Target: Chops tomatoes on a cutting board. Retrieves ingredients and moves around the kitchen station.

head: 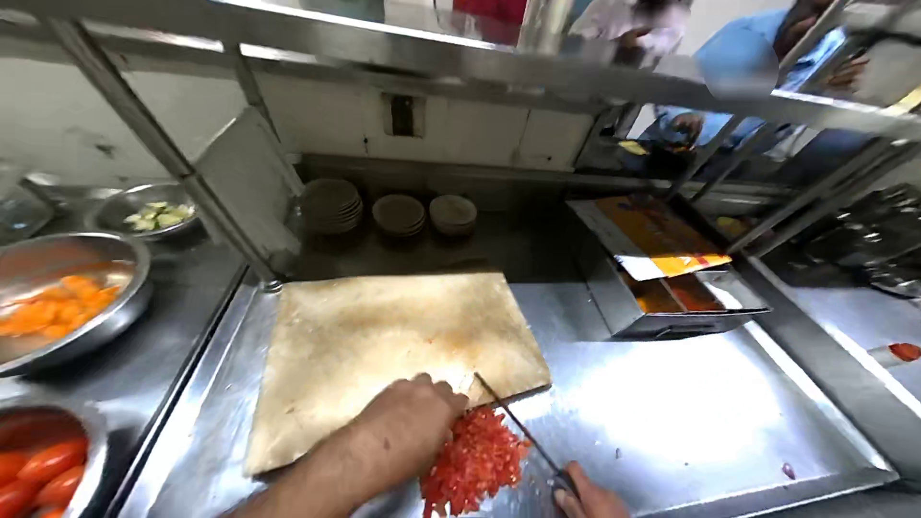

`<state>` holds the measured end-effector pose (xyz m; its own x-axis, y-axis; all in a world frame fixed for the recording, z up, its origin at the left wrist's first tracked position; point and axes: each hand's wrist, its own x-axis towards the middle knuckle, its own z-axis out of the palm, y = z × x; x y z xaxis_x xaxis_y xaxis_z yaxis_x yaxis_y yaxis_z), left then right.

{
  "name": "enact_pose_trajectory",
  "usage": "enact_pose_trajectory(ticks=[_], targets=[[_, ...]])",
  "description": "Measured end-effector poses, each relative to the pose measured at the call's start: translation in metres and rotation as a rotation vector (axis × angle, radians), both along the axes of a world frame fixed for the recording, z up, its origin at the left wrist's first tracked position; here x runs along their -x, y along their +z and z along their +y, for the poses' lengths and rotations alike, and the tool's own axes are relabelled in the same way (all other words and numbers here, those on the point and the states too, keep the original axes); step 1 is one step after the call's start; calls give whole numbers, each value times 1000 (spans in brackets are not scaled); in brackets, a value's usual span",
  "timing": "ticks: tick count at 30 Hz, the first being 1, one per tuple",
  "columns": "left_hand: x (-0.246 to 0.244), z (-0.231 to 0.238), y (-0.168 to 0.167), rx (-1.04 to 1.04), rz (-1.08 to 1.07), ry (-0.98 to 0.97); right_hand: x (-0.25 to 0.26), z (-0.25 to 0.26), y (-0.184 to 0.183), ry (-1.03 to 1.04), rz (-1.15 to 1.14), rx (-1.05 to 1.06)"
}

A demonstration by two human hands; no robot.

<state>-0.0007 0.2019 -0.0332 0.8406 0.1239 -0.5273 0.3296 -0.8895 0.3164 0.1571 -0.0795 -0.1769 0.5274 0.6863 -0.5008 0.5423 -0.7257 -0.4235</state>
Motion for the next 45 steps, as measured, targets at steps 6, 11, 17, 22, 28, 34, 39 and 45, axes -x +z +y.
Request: enact_pose_trajectory(ticks=[6, 11, 17, 22, 28, 34, 39, 45], targets=[[48, 13, -101, -70, -155, 346, -4, -1, 4, 25, -9, 0], [71, -13, -114, 124, -295, 244, -8, -5, 6, 44, 33, -101], [103, -33, -121, 238, -174, 346, -17, -24, 5, 168, -42, -189], [100, -49, -141, 399, -187, 148, -46, -47, 10, 300, -82, -150], [75, -49, -121, 280, -307, 344, -47, -45, 16, 379, -60, -182], [19, -47, -131, 127, -320, 382, -34, -45, 3, 268, -4, -288], [10, -48, -130, 158, -388, 380, -25, -54, -1, 216, -3, -328], [45, -42, -148, 330, -678, 497, -21, -61, -6, 156, 0, -361]])
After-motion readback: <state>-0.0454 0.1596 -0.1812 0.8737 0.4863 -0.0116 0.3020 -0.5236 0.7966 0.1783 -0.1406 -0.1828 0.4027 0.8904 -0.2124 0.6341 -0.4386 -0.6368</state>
